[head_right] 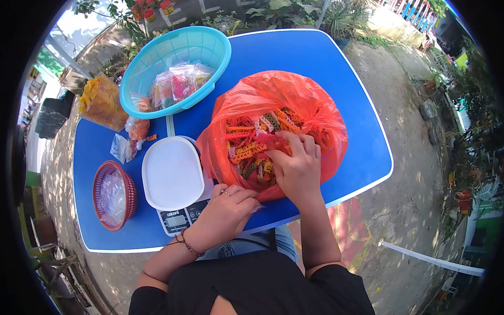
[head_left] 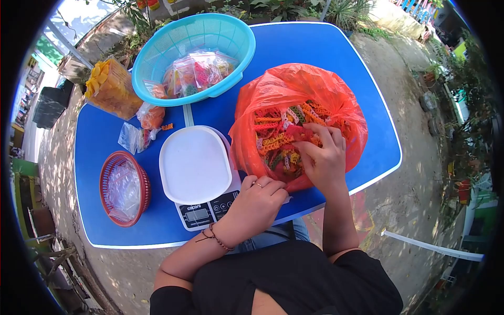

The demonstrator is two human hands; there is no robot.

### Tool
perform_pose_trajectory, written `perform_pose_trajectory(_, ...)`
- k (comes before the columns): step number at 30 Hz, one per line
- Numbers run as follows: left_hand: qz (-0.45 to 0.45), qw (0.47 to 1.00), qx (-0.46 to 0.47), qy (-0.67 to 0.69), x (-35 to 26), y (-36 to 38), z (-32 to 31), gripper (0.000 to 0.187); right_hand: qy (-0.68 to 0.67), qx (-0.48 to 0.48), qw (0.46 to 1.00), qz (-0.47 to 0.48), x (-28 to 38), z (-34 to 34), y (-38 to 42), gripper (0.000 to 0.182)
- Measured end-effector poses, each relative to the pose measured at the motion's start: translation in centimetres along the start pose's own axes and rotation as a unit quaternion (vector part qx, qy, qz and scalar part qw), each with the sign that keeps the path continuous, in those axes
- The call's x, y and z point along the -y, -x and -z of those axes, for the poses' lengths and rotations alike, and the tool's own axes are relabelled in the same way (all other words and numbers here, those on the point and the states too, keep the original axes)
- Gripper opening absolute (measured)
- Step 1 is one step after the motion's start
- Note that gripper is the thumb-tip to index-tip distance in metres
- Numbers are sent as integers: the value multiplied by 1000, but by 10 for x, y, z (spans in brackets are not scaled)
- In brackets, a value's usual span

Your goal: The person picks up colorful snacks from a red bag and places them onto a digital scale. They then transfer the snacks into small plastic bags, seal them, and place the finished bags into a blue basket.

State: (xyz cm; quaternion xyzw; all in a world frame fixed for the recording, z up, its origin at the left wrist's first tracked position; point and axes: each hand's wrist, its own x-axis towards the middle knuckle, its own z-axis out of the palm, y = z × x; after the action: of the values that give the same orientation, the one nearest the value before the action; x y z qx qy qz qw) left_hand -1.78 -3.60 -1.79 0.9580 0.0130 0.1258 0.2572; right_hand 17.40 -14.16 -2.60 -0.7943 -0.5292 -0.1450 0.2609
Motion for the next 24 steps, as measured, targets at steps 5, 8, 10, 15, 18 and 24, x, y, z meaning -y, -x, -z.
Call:
perform_pose_trajectory(5,2,1000,5,5,-1,1,1,10,11,-30,999,-38,-15,9,2,17)
perform_pose_trajectory(8,6,999,-21,-26,-2,-4,7,9,1,-38,999,-38,-5,11,3,19)
perform_pose_trajectory(10,15,999,-23,-33,0,-9,11,8,-13,-27,999,-23,2,8,4,20)
perform_pose_trajectory(15,23,996,-16,-83,5,-10,5,7,-51,44,998,21,15,-2,5,22)
perform_pose_trajectory(18,21,996,-5,-85,7,-7,4,7,-37,78,996,-1,14,1,5,23)
perform_pose_trajectory(24,25,999,1,-43,9,-3,10,6,11,91,994,-61,-4,25,3,25)
